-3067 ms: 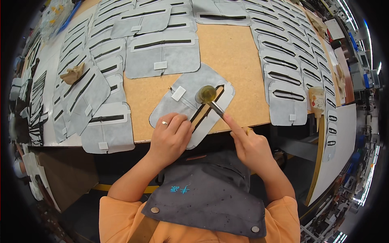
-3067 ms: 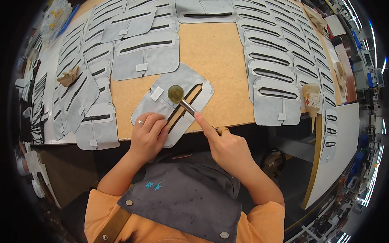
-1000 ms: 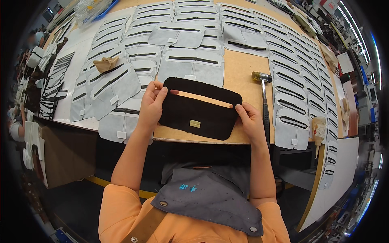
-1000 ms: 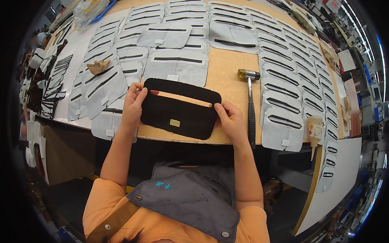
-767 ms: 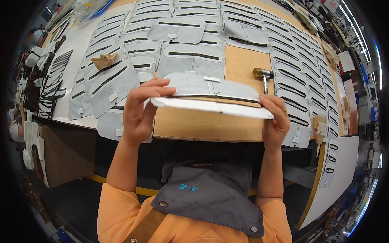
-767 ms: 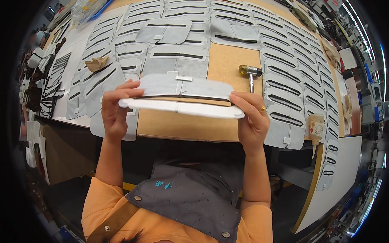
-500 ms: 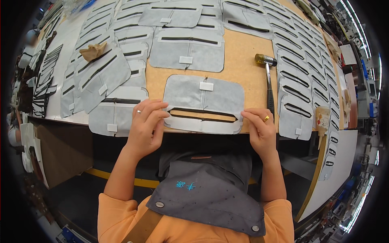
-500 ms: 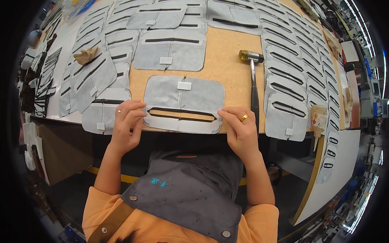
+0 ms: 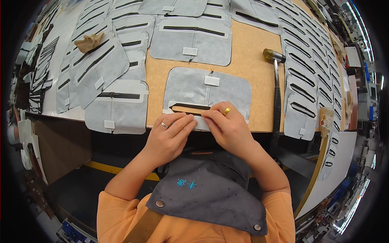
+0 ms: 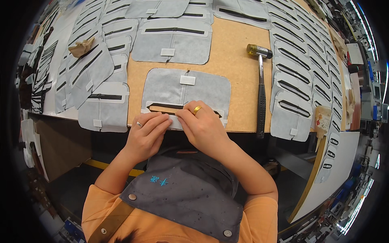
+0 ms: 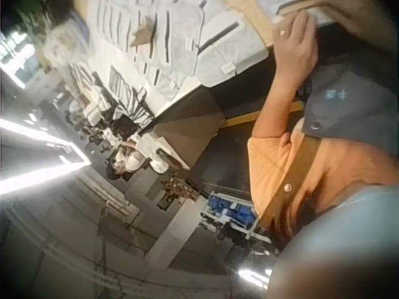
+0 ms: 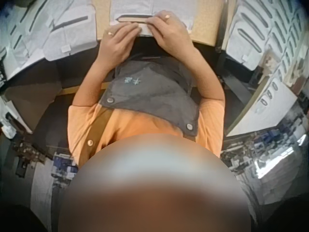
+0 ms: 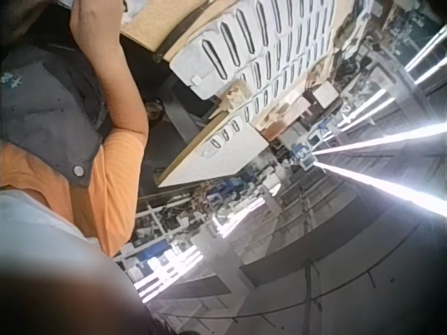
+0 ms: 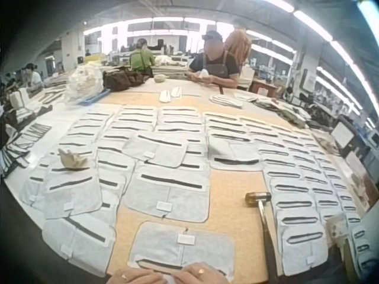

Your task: Assembling small faux leather pouches by aligning panels, applying adhesive, and securing elements with a mallet.

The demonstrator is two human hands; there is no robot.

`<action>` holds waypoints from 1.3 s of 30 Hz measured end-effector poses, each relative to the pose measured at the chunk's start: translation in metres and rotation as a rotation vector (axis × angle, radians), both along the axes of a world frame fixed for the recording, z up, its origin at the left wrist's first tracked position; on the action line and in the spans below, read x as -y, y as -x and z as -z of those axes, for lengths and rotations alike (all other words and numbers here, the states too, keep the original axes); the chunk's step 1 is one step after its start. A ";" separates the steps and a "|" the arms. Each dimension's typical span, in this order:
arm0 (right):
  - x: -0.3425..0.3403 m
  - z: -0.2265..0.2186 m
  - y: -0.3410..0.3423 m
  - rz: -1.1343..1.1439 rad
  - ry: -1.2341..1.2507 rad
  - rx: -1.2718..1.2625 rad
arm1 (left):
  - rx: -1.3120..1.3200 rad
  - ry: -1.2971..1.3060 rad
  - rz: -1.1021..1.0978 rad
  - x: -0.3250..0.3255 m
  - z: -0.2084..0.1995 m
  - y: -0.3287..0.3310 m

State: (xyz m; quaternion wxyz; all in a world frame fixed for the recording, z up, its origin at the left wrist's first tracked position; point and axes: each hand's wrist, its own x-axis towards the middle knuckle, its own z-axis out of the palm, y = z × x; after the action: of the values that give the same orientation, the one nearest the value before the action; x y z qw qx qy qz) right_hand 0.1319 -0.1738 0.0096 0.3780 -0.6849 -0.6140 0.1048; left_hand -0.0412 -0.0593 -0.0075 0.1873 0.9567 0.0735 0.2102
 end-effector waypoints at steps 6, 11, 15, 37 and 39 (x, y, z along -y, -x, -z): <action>-0.012 -0.011 -0.002 -0.192 0.094 0.437 | 0.022 -0.008 -0.029 0.004 0.005 -0.001; -0.023 -0.025 0.005 -0.284 0.253 0.727 | 0.035 0.005 -0.039 0.006 0.006 -0.001; -0.027 -0.014 -0.004 -0.285 0.216 0.620 | 0.036 -0.014 -0.040 0.006 0.007 -0.002; -0.003 0.003 -0.025 -0.304 0.020 0.031 | 0.023 0.089 -0.025 0.000 0.000 -0.004; 0.002 0.005 -0.027 -0.294 0.042 0.007 | -0.004 0.128 -0.030 -0.003 -0.006 -0.005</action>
State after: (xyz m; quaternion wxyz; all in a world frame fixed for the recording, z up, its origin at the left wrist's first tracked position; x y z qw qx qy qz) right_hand 0.1585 -0.1761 0.0042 0.3420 -0.5956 -0.7069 0.1693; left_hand -0.0360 -0.0564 -0.0016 0.2447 0.9421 0.1013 0.2059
